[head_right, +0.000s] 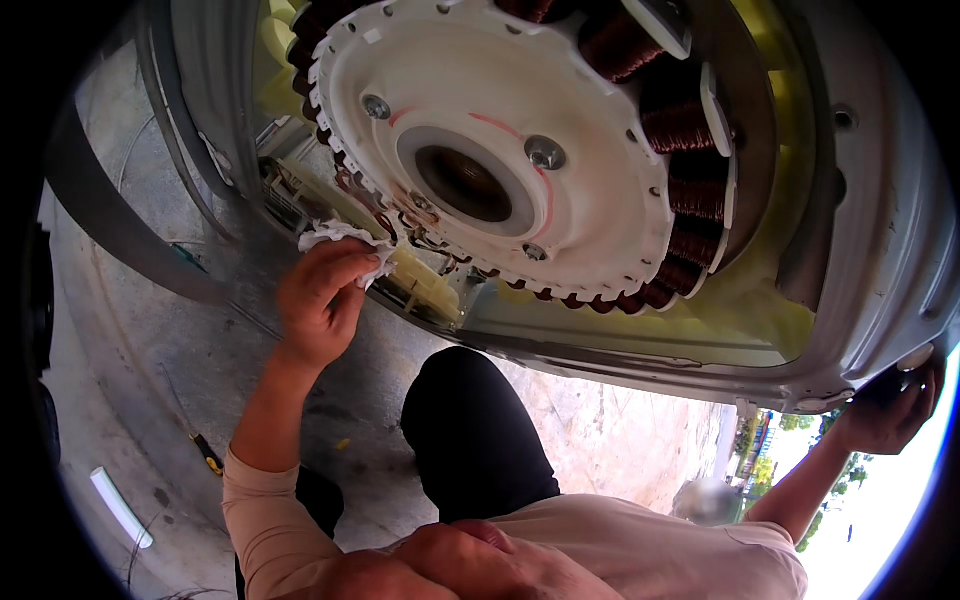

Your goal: The person uses a screwdriver to manipulate a central component inside a disassembled appliance, likely a washing machine motor. They repeatedly wipe the area with a tissue and use the screwdriver to adjust or clean the central hub.

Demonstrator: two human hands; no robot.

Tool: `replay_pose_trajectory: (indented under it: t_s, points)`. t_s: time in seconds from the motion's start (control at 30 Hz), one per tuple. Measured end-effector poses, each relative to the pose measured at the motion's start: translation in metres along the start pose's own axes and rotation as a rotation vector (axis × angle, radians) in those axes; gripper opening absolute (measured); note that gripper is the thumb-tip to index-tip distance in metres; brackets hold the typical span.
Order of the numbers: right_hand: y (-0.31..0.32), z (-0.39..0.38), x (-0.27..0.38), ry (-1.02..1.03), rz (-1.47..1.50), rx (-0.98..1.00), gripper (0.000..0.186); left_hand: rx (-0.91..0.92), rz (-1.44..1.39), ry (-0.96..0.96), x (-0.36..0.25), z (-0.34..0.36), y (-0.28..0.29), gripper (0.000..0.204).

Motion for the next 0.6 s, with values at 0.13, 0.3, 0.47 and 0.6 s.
replay_pose_trajectory:
  t_s: [0.13, 0.3, 0.47, 0.6]
  points:
    - [0.003, -0.004, -0.007, 0.037, 0.038, -0.017, 0.020, 0.000, 0.037, -0.014, 0.000, 0.008, 0.002, 0.043]
    - [0.000, -0.002, -0.004, -0.019, 0.105, -0.042, 0.025, -0.013, -0.016, 0.028, 0.009, 0.004, -0.006, 0.041]
    - [0.004, -0.004, -0.001, 0.066, 0.026, -0.098, 0.024, -0.036, -0.037, -0.015, -0.004, -0.001, -0.004, 0.038]
    - [0.002, -0.012, -0.008, 0.074, -0.025, -0.103, 0.034, -0.053, 0.031, -0.077, -0.029, 0.001, -0.003, 0.036]
Point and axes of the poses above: each hand's wrist, its own z-axis towards the middle knuckle, its own y-axis out of the back of the hand, x = y × z, the point moved 9 cm from there along z, towards the middle knuckle, and after that the axes turned 9 degrees about x, right-handed, at the moved point
